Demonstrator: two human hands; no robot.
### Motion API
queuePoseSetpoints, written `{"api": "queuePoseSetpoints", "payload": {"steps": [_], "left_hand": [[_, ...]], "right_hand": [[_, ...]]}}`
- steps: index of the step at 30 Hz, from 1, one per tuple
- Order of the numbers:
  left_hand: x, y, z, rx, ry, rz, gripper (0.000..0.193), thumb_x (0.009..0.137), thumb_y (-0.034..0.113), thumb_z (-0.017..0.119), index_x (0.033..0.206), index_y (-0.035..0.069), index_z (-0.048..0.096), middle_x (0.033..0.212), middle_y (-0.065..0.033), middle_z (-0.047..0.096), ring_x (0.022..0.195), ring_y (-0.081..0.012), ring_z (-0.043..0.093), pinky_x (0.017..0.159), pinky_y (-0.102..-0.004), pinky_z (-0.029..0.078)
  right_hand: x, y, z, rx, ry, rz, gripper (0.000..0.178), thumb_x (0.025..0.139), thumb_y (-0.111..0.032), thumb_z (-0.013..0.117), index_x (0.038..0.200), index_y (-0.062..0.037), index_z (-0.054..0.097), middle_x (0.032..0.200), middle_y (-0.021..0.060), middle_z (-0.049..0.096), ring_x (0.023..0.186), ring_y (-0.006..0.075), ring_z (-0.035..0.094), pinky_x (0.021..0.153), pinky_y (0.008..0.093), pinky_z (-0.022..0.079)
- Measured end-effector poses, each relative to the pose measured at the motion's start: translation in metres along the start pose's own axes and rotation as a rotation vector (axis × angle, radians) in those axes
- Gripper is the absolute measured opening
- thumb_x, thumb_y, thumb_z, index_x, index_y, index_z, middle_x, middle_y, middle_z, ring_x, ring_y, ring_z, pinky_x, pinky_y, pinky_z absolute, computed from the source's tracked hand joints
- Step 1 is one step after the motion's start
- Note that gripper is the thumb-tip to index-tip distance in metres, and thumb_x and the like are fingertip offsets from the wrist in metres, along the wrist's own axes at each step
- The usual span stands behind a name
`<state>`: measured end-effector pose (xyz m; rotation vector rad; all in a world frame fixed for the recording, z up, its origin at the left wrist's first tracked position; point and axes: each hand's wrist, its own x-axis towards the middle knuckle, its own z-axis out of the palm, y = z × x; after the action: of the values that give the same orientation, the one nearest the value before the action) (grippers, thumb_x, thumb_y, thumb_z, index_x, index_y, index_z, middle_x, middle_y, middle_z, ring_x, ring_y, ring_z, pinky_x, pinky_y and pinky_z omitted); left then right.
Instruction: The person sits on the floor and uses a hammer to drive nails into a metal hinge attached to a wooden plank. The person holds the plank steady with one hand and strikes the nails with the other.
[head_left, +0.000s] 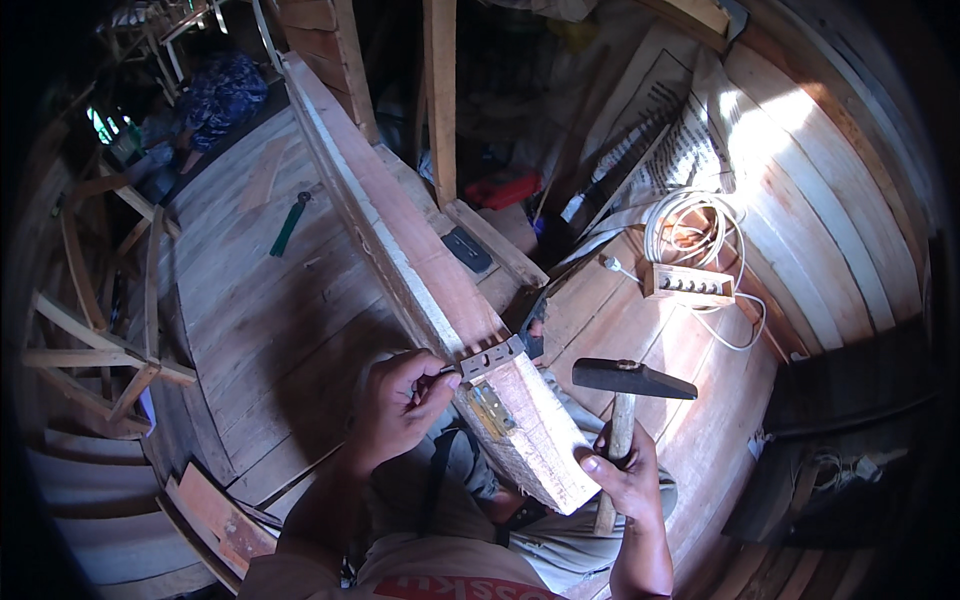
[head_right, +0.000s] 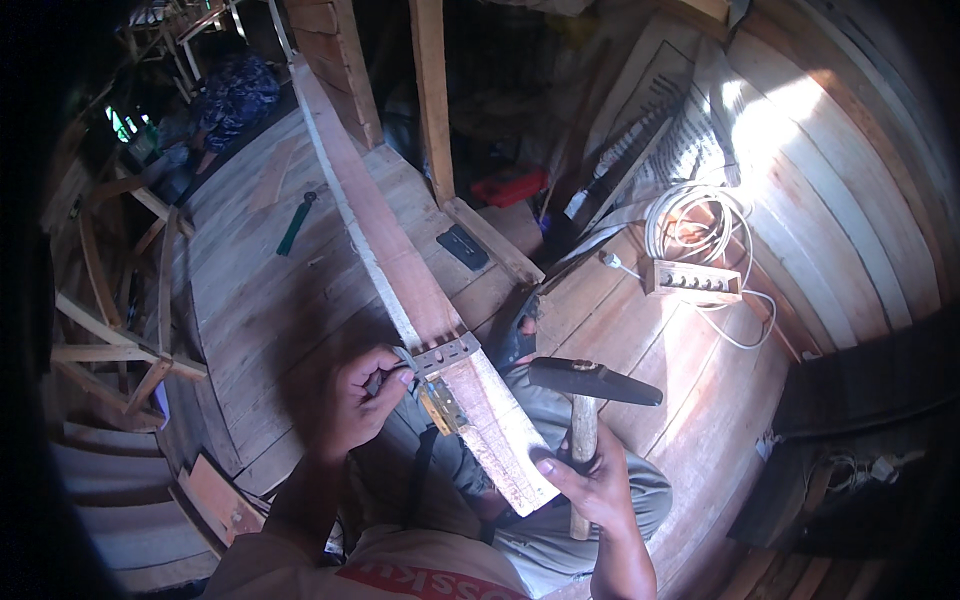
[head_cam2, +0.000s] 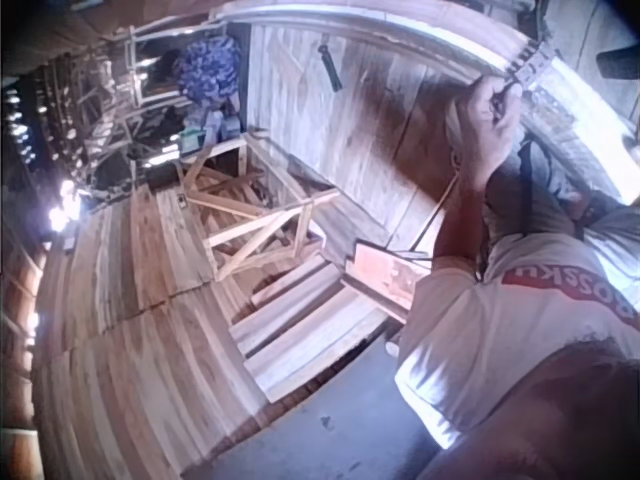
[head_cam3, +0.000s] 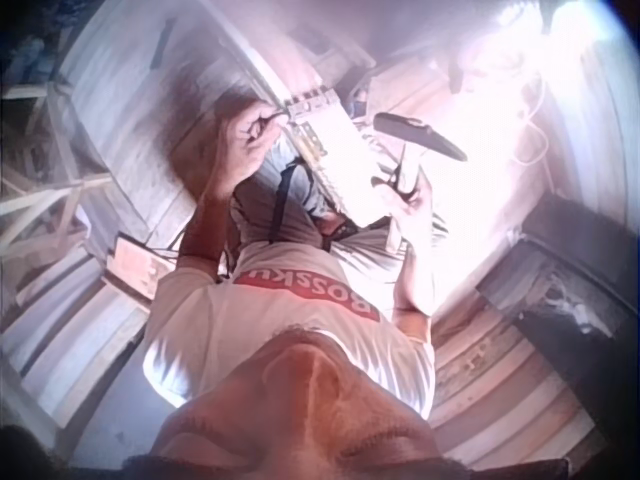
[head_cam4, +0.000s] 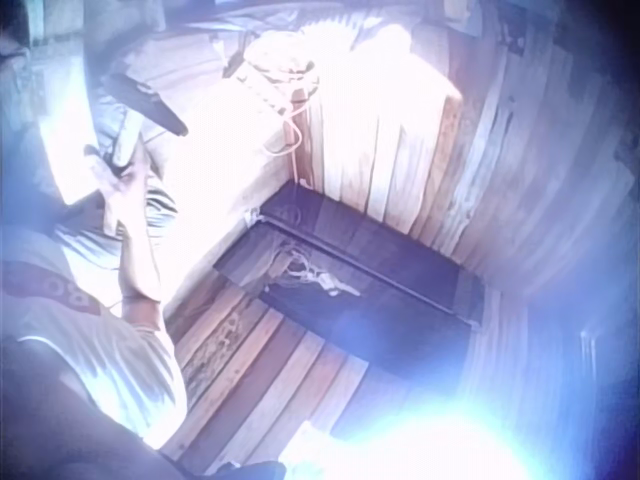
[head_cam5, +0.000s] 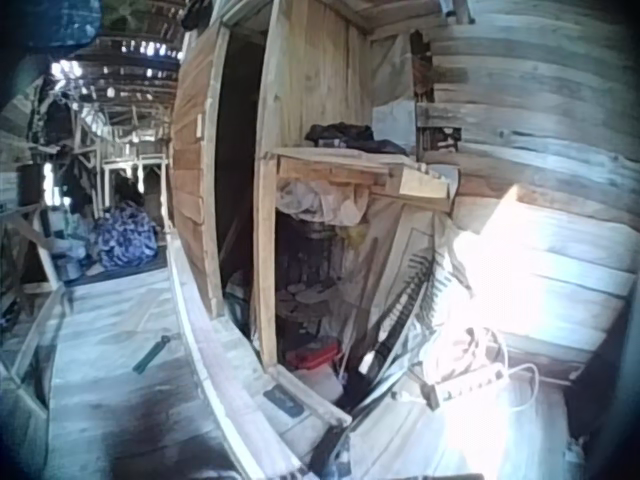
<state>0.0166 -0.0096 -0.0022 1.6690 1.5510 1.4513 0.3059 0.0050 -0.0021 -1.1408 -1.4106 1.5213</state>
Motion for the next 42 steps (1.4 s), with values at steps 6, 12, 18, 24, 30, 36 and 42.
{"api": "queuePoseSetpoints", "payload": {"steps": [6, 12, 18, 24, 30, 36, 42], "left_hand": [[0.003, 0.005, -0.013, -0.045, -0.212, -0.024, 0.014, 0.087, 0.006, 0.062, 0.076, 0.001, 0.056, 0.057, -0.0069, 0.048, 0.047, -0.0122, 0.044, 0.047, -0.0286, 0.036], [0.015, 0.007, -0.02, -0.059, -0.321, 0.035, 0.011, 0.088, 0.006, 0.059, 0.081, -0.001, 0.056, 0.062, -0.0089, 0.05, 0.055, -0.0162, 0.049, 0.052, -0.0316, 0.039], [0.018, 0.004, -0.021, -0.078, -0.367, 0.033, 0.013, 0.09, 0.008, 0.058, 0.08, -0.001, 0.056, 0.059, -0.0112, 0.049, 0.052, -0.0174, 0.048, 0.051, -0.0326, 0.038], [0.014, 0.002, -0.02, -0.16, -0.402, -0.119, 0.015, 0.091, 0.008, 0.057, 0.079, -0.002, 0.055, 0.058, -0.0088, 0.047, 0.052, -0.0121, 0.044, 0.049, -0.0308, 0.036], [0.009, 0.008, -0.015, -0.128, -0.339, -0.148, 0.012, 0.091, 0.006, 0.054, 0.083, -0.002, 0.058, 0.063, -0.0003, 0.048, 0.056, -0.0045, 0.042, 0.05, -0.025, 0.034], [0.008, 0.018, -0.01, 0.0, -0.247, -0.063, 0.013, 0.091, 0.007, 0.056, 0.082, -0.001, 0.058, 0.062, -0.0024, 0.05, 0.056, -0.0081, 0.045, 0.051, -0.0267, 0.036], [0.007, 0.015, -0.008, -0.048, -0.269, -0.035, 0.016, 0.092, 0.009, 0.053, 0.08, -0.001, 0.054, 0.062, -0.0138, 0.052, 0.051, -0.0236, 0.05, 0.051, -0.0333, 0.04]], "right_hand": [[0.0, 0.0, 0.001, 0.018, 0.008, 0.01, 0.041, 0.076, -0.017, 0.081, 0.099, -0.0025, 0.051, 0.081, -0.0012, 0.051, 0.072, 0.0053, 0.052, 0.063, 0.0203, 0.044], [0.0, 0.001, 0.002, 0.013, 0.031, 0.0, 0.043, 0.074, -0.02, 0.083, 0.097, -0.0028, 0.051, 0.08, -0.001, 0.052, 0.071, 0.0057, 0.051, 0.063, 0.0204, 0.044], [0.0, -0.002, 0.006, 0.014, 0.094, 0.014, 0.045, 0.069, -0.029, 0.085, 0.09, -0.0048, 0.053, 0.076, -0.0012, 0.053, 0.067, 0.0064, 0.05, 0.061, 0.0207, 0.041], [0.001, -0.003, 0.006, 0.008, 0.076, 0.015, 0.045, 0.069, -0.029, 0.085, 0.089, -0.0049, 0.053, 0.076, -0.0009, 0.053, 0.067, 0.0066, 0.05, 0.061, 0.0209, 0.041], [0.001, -0.002, 0.005, 0.0, 0.082, 0.008, 0.045, 0.07, -0.029, 0.085, 0.089, -0.0049, 0.053, 0.075, -0.001, 0.054, 0.067, 0.0065, 0.05, 0.061, 0.0206, 0.04], [0.001, -0.002, 0.006, 0.021, 0.089, 0.008, 0.044, 0.07, -0.029, 0.085, 0.089, -0.0052, 0.053, 0.075, -0.0014, 0.053, 0.067, 0.0063, 0.05, 0.06, 0.0207, 0.04], [0.002, -0.004, 0.006, 0.013, 0.083, 0.004, 0.045, 0.069, -0.03, 0.085, 0.088, -0.0051, 0.053, 0.075, -0.0014, 0.053, 0.066, 0.0064, 0.05, 0.06, 0.0209, 0.04]]}}
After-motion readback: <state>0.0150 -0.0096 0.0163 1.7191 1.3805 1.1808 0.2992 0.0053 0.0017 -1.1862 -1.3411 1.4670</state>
